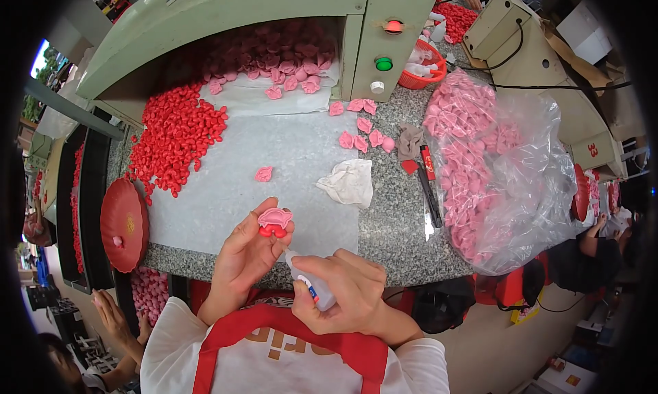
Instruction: Assemble small pink plastic toy components by applying liquid adhesive and joining the parts at a factory workstation.
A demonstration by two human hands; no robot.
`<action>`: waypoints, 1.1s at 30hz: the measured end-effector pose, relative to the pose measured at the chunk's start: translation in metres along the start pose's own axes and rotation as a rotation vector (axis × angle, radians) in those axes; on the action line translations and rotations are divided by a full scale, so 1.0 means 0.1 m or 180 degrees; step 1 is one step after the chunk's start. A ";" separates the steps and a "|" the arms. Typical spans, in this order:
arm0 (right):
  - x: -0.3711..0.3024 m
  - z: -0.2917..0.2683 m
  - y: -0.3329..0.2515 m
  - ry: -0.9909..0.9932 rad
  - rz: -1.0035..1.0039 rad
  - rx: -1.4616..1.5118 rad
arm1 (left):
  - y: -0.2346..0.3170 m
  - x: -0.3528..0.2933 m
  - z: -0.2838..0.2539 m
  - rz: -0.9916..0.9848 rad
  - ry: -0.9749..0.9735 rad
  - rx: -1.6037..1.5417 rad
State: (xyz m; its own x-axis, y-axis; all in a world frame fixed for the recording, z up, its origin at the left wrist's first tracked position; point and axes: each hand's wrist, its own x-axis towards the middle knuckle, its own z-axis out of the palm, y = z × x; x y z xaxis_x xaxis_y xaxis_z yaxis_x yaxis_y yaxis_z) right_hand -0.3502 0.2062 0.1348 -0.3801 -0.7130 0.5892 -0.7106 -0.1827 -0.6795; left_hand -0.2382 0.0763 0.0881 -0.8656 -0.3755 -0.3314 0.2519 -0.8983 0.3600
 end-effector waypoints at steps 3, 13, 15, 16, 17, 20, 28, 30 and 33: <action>0.00 -0.04 0.03 0.0035 -0.0009 -0.0007 | -0.02 0.03 0.03 -0.0018 0.0011 -0.0035; -0.09 -0.15 0.47 0.1016 0.2202 0.0384 | 0.07 -0.03 -0.01 0.0187 -0.0025 -0.0090; -0.25 -0.30 0.94 0.1077 0.2548 0.0261 | -0.04 0.09 -0.02 -0.0005 -0.0135 -0.0311; -0.32 -0.36 1.09 0.1196 0.2582 0.0039 | -0.10 0.17 -0.04 -0.0185 -0.0249 -0.0476; -0.58 -0.47 1.51 0.1052 0.2017 -0.0495 | -0.12 0.19 -0.03 -0.0239 -0.0381 -0.0490; -0.72 -0.42 1.88 0.0868 0.1913 -0.0881 | -0.10 0.04 -0.06 -0.0105 -0.0455 -0.0464; -0.52 -0.24 1.67 0.1121 0.1841 -0.1480 | -0.01 0.03 -0.15 0.0023 -0.0626 -0.0453; -0.41 -0.21 1.41 0.1047 0.1783 -0.1777 | -0.01 0.03 -0.15 0.0037 -0.0644 -0.0510; -0.28 -0.12 1.11 0.0911 0.1725 -0.2233 | 0.03 0.05 -0.17 0.0035 -0.0652 -0.0602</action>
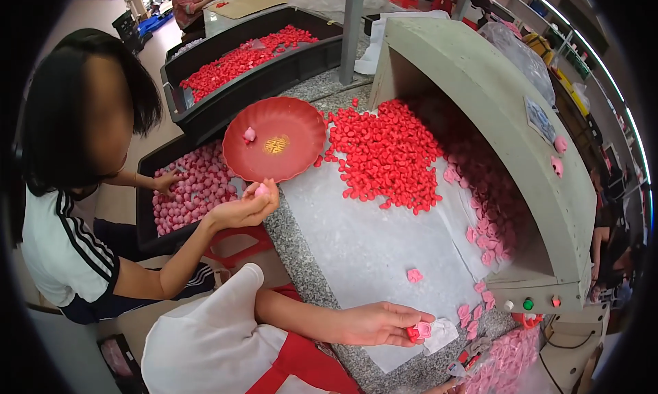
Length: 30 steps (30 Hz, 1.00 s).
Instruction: Assemble small pink plastic toy components by applying liquid adhesive and joining the parts at a factory workstation.
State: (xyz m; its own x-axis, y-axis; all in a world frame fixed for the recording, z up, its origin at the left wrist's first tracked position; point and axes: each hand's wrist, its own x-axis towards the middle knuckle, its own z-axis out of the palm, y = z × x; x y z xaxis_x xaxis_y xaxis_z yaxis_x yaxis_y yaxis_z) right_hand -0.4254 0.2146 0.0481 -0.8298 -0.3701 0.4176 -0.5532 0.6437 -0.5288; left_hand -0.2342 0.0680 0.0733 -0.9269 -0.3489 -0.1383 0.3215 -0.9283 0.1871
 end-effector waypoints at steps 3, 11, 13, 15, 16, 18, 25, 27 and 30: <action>-0.01 -0.10 -0.31 0.0073 -0.0090 -0.0341 | 0.00 0.00 0.02 -0.0025 -0.0108 -0.0068; 0.29 0.85 -0.23 -0.0882 -0.0847 -0.0191 | 0.11 -0.16 -0.04 0.0125 -0.0232 -0.0371; 0.31 0.98 -0.20 -0.0736 -0.1192 -0.0300 | 0.14 -0.16 -0.09 0.0108 -0.0244 -0.0354; 0.31 0.95 -0.29 -0.0844 -0.1121 -0.0372 | 0.18 -0.18 -0.10 0.0125 -0.0219 -0.0382; 0.31 0.95 -0.32 -0.0930 -0.1018 -0.0438 | 0.20 -0.19 -0.11 0.0123 -0.0201 -0.0391; 0.36 0.99 -0.28 -0.0946 -0.0945 -0.0402 | 0.23 -0.19 -0.11 0.0117 -0.0191 -0.0411; 0.43 0.98 -0.51 -0.0856 -0.0871 -0.0373 | 0.27 -0.16 -0.20 0.0128 -0.0338 -0.0497; 0.48 1.00 -0.47 -0.0992 -0.0757 -0.0544 | 0.29 -0.16 -0.21 0.0141 -0.0328 -0.0484; 0.62 1.06 -0.17 -0.1085 -0.0788 -0.0842 | 0.32 -0.17 -0.21 0.0149 -0.0343 -0.0533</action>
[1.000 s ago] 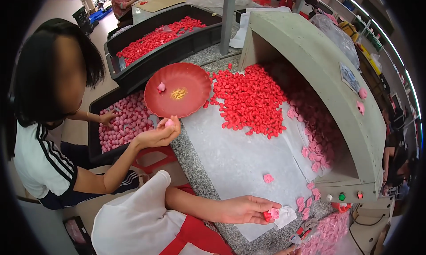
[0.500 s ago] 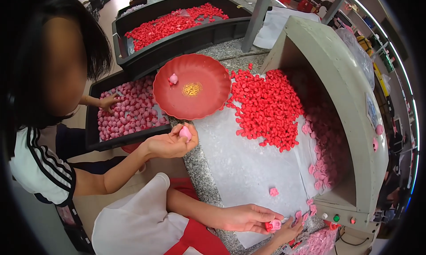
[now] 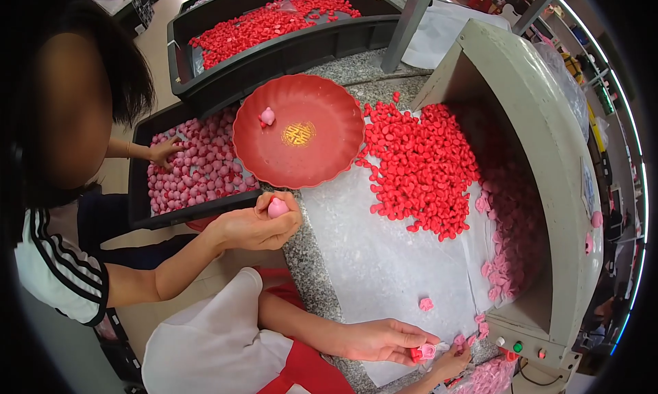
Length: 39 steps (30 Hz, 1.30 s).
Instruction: Assemble small pink plastic toy components by applying liquid adhesive and joining the parts at a factory workstation.
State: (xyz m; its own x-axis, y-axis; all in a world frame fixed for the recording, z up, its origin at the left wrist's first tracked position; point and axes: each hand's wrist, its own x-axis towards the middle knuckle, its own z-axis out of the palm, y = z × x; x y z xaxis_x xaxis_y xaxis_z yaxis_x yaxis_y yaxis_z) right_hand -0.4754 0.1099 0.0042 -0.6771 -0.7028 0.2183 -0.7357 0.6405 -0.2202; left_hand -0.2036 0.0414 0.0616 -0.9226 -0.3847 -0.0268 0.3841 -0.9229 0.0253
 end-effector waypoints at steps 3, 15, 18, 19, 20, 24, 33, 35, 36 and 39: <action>0.02 0.05 0.18 0.0076 0.0034 0.0108 | 0.02 -0.01 0.00 0.0026 0.0025 -0.0003; -0.73 -0.76 -1.02 -0.1087 -0.0265 0.1465 | 0.00 0.03 -0.03 -0.0007 0.0032 -0.0113; -0.87 -0.49 -0.83 -0.1126 -0.0486 0.1607 | -0.02 0.04 -0.03 -0.0058 -0.0005 -0.0085; -0.91 -0.40 -0.77 -0.1133 -0.0562 0.1653 | -0.04 0.04 -0.03 -0.0066 0.0016 -0.0105; -0.94 -0.32 -0.74 -0.1161 -0.0631 0.1706 | -0.04 0.06 -0.03 -0.0072 0.0059 -0.0132; -0.98 -0.30 -0.78 -0.1280 -0.0735 0.1652 | -0.04 0.04 -0.01 0.0027 0.0030 0.0114; -1.02 -0.33 -0.86 -0.1283 -0.0485 0.1487 | 0.00 -0.01 0.02 0.0015 0.0092 -0.0024; -1.01 -0.35 -0.89 -0.1336 -0.0479 0.1447 | 0.03 -0.01 0.03 0.0012 0.0101 -0.0032; -1.01 -0.38 -0.93 -0.1360 -0.0497 0.1439 | 0.04 -0.01 0.03 0.0011 0.0106 -0.0037; -0.99 -0.39 -0.98 -0.1428 -0.0506 0.1442 | 0.05 -0.01 0.03 -0.0007 0.0113 -0.0052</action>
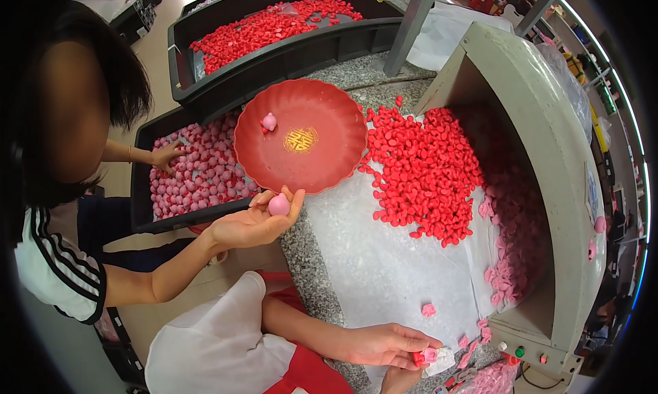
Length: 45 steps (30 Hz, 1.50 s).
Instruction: Assemble small pink plastic toy components by applying liquid adhesive and joining the parts at a factory workstation.
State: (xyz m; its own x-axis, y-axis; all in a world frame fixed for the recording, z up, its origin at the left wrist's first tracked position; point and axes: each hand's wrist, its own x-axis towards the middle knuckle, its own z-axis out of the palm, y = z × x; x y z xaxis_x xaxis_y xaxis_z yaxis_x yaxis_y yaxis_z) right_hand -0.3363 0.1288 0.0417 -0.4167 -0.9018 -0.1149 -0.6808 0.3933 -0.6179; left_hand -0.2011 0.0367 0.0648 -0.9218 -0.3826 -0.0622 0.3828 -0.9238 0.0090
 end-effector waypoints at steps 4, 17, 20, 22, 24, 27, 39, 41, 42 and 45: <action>0.00 0.01 0.04 -0.0094 0.0090 0.0266 | -0.02 0.03 -0.03 -0.0001 -0.0036 0.0010; -0.02 0.12 0.27 0.0700 0.0153 0.0903 | -0.13 0.09 0.03 -0.0166 -0.0116 -0.0054; -0.08 0.03 0.49 0.0953 -0.0109 0.0294 | -0.09 0.08 0.04 -0.0052 0.0111 -0.0125; -0.02 -0.06 0.47 0.0716 -0.0098 -0.0358 | -0.01 0.03 0.09 0.0169 0.0242 0.0200; 0.01 -0.01 0.35 0.0952 -0.0064 -0.0210 | -0.03 0.01 0.01 0.0681 0.0288 0.0272; 0.00 -0.12 0.35 0.1005 0.0195 -0.0221 | 0.06 0.05 0.03 0.0366 0.0294 0.0182; -0.02 -0.01 0.46 0.1119 -0.0032 -0.0409 | -0.19 0.20 0.15 0.0522 0.0709 0.0584; 0.00 -0.04 0.46 0.1225 0.0001 -0.0227 | -0.21 0.19 0.17 0.0544 0.0770 0.0576; -0.01 -0.06 0.47 0.1289 0.0001 -0.0117 | -0.21 0.19 0.17 0.0512 0.0792 0.0636; -0.08 -0.13 0.53 0.1134 0.0251 -0.0277 | -0.23 0.20 0.17 0.0559 0.0840 0.0540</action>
State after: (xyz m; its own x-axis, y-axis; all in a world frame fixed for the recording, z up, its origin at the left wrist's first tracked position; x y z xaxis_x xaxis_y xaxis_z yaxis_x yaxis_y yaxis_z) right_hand -0.3770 0.1594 0.0198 -0.6429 -0.7552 0.1277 -0.6805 0.4866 -0.5478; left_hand -0.2298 0.0500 0.0803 -0.7869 -0.5389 -0.3005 0.4979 -0.8422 0.2067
